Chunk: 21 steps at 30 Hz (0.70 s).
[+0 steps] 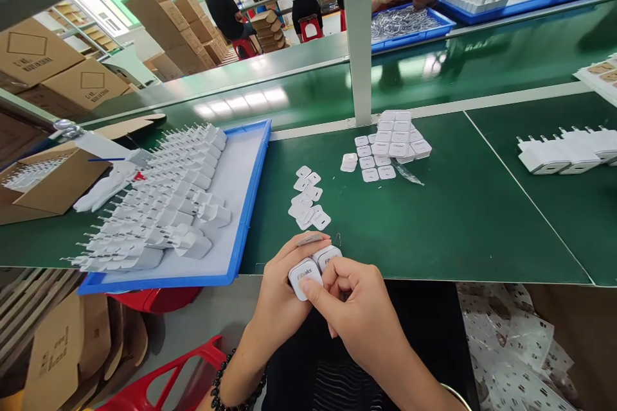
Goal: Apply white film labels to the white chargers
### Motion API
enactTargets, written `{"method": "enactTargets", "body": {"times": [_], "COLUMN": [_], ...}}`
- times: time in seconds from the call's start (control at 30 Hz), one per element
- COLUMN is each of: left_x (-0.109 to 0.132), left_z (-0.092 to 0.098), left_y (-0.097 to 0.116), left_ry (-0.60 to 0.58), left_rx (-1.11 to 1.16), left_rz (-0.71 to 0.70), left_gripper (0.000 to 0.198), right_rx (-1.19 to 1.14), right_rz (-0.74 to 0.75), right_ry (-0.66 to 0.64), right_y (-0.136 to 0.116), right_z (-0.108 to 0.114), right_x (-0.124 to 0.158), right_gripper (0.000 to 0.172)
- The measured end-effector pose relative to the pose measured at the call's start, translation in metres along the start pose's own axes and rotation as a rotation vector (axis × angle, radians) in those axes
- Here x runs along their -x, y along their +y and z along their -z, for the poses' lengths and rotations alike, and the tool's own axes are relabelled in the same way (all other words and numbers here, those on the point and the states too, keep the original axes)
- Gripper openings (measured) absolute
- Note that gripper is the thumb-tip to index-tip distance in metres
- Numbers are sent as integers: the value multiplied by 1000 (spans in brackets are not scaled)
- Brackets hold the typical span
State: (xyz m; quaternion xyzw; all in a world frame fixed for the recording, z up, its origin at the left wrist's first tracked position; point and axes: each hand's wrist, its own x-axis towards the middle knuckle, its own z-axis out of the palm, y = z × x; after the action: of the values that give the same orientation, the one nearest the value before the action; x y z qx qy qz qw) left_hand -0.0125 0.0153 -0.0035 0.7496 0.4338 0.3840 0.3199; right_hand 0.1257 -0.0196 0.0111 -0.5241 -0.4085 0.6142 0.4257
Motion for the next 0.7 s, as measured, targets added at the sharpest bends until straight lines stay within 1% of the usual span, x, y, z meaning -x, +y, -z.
{"method": "enactTargets", "body": {"times": [0.07, 0.13, 0.2, 0.27, 0.3, 0.33, 0.37, 0.43, 0.47, 0.5, 0.57, 0.7], "left_x": [0, 0, 0, -1, -1, -2, -2, -4, -4, -5, -5, -5], "left_z": [0, -1, -2, -3, -3, -3, -3, -3, -3, -3, -3, -2], "left_y": [0, -1, -2, -2, -1, -1, 0, 3, 4, 5, 8, 10], "left_ry": [-7, 1, 5, -4, -11, -19, -25, -31, -30, -30, -29, -28], "left_rx": [12, 29, 66, 128, 163, 194, 220, 249, 255, 257, 252, 244], "left_rz": [18, 37, 65, 100, 115, 126, 131, 128, 125, 125, 127, 102], "left_gripper": [40, 40, 40, 39, 38, 38, 37, 35, 35, 34, 35, 37], "right_rx": [61, 157, 272, 331, 311, 254, 165, -35, -108, -151, -160, -86], "right_rz": [18, 58, 125, 219, 267, 302, 315, 287, 264, 247, 252, 340], "right_ry": [8, 55, 173, 342, 408, 430, 402, 261, 188, 143, 146, 225], "right_y": [0, 0, 2, 6, 9, 11, 14, 19, 21, 22, 22, 24], "right_z": [1, 2, 3, 2, 1, 0, -1, -5, -6, -7, -10, -12], "right_x": [-1, -2, -4, -6, -8, -10, -12, -14, -14, -14, -12, -8], "right_gripper": [43, 46, 47, 42, 37, 35, 36, 38, 35, 32, 26, 21]}}
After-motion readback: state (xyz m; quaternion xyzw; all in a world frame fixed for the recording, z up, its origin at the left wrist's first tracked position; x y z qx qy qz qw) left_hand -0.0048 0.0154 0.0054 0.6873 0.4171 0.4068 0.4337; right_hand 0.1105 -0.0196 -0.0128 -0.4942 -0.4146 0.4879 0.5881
